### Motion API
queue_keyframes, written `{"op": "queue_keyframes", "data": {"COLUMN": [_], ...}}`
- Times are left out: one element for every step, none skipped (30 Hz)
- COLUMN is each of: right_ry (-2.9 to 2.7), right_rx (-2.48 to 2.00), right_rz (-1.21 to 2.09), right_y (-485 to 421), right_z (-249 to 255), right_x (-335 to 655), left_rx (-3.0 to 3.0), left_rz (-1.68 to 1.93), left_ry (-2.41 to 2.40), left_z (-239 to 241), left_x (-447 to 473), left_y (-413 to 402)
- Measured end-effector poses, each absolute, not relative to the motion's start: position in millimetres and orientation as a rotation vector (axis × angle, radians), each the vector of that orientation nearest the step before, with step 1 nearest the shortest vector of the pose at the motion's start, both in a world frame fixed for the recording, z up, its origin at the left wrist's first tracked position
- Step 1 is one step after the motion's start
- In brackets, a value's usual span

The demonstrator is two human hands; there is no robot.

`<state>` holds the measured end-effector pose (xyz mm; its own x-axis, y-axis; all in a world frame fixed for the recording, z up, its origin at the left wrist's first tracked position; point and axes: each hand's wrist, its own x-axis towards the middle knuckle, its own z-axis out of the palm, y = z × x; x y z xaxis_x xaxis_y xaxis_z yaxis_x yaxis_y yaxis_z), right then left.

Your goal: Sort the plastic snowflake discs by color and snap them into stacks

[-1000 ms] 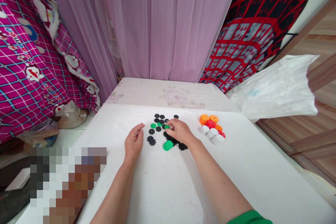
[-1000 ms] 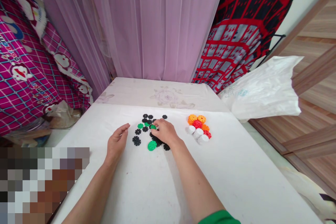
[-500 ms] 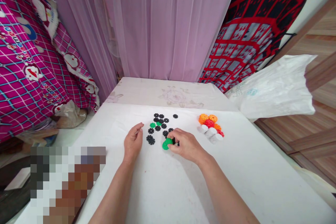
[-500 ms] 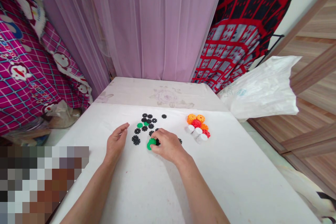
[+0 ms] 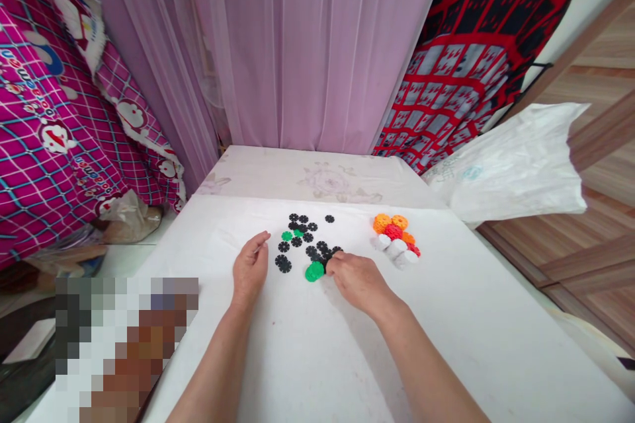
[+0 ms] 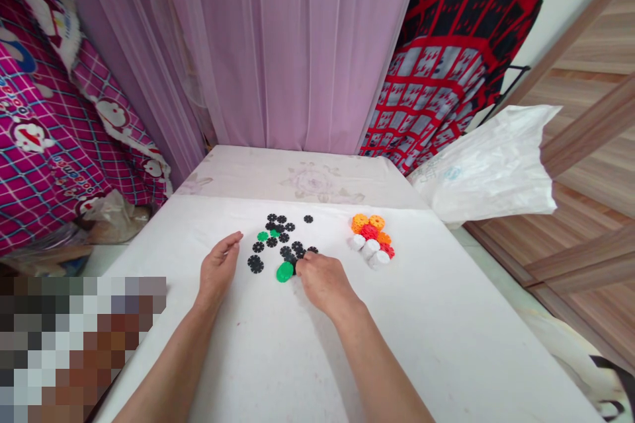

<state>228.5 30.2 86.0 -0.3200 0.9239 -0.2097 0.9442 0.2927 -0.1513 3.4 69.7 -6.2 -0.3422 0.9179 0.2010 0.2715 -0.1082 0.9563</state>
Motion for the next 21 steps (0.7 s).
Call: {"op": "queue_keyframes", "data": {"right_ry": [2.453, 2.45, 2.449, 2.448, 2.446, 2.443, 2.435, 2.426, 2.418, 2.413, 2.41, 2.414, 2.434, 2.474, 2.532, 2.614, 2.702, 2.776, 2.821, 2.837, 2.83], "right_rx": [1.758, 1.74, 1.728, 1.721, 1.717, 1.717, 1.722, 1.732, 1.745, 1.759, 1.775, 1.796, 1.818, 1.835, 1.843, 1.835, 1.803, 1.752, 1.716, 1.686, 1.674], "right_rz": [-0.365, -0.353, -0.345, -0.341, -0.34, -0.343, -0.346, -0.346, -0.341, -0.335, -0.333, -0.334, -0.334, -0.333, -0.33, -0.319, -0.308, -0.306, -0.3, -0.297, -0.294], "right_y": [30, 30, 29, 29, 28, 28, 28, 28, 29, 31, 34, 39, 45, 53, 62, 72, 83, 93, 103, 112, 120], "right_z": [87, 89, 90, 90, 90, 90, 90, 90, 89, 90, 90, 91, 91, 92, 92, 91, 90, 87, 84, 80, 75], "right_x": [226, 223, 221, 219, 219, 218, 219, 220, 222, 223, 225, 226, 226, 225, 222, 218, 213, 207, 200, 194, 189], "left_rx": [1.318, 1.317, 1.315, 1.312, 1.31, 1.31, 1.312, 1.313, 1.317, 1.322, 1.329, 1.334, 1.337, 1.336, 1.332, 1.327, 1.325, 1.324, 1.328, 1.334, 1.34], "left_rz": [1.485, 1.486, 1.489, 1.491, 1.494, 1.497, 1.498, 1.501, 1.504, 1.506, 1.506, 1.506, 1.505, 1.505, 1.506, 1.507, 1.508, 1.508, 1.505, 1.501, 1.496], "left_ry": [1.602, 1.599, 1.594, 1.588, 1.584, 1.581, 1.58, 1.582, 1.583, 1.583, 1.583, 1.583, 1.583, 1.583, 1.584, 1.584, 1.584, 1.583, 1.582, 1.582, 1.583], "left_z": [-6, -6, -6, -6, -6, -5, -5, -5, -5, -5, -6, -6, -6, -7, -7, -7, -7, -7, -6, -6, -6], "left_x": [3, 3, 4, 4, 4, 4, 4, 4, 4, 4, 5, 5, 5, 4, 4, 4, 4, 4, 3, 3, 3], "left_y": [70, 70, 70, 70, 70, 70, 70, 70, 70, 70, 70, 70, 70, 70, 70, 70, 70, 70, 70, 70, 70]}}
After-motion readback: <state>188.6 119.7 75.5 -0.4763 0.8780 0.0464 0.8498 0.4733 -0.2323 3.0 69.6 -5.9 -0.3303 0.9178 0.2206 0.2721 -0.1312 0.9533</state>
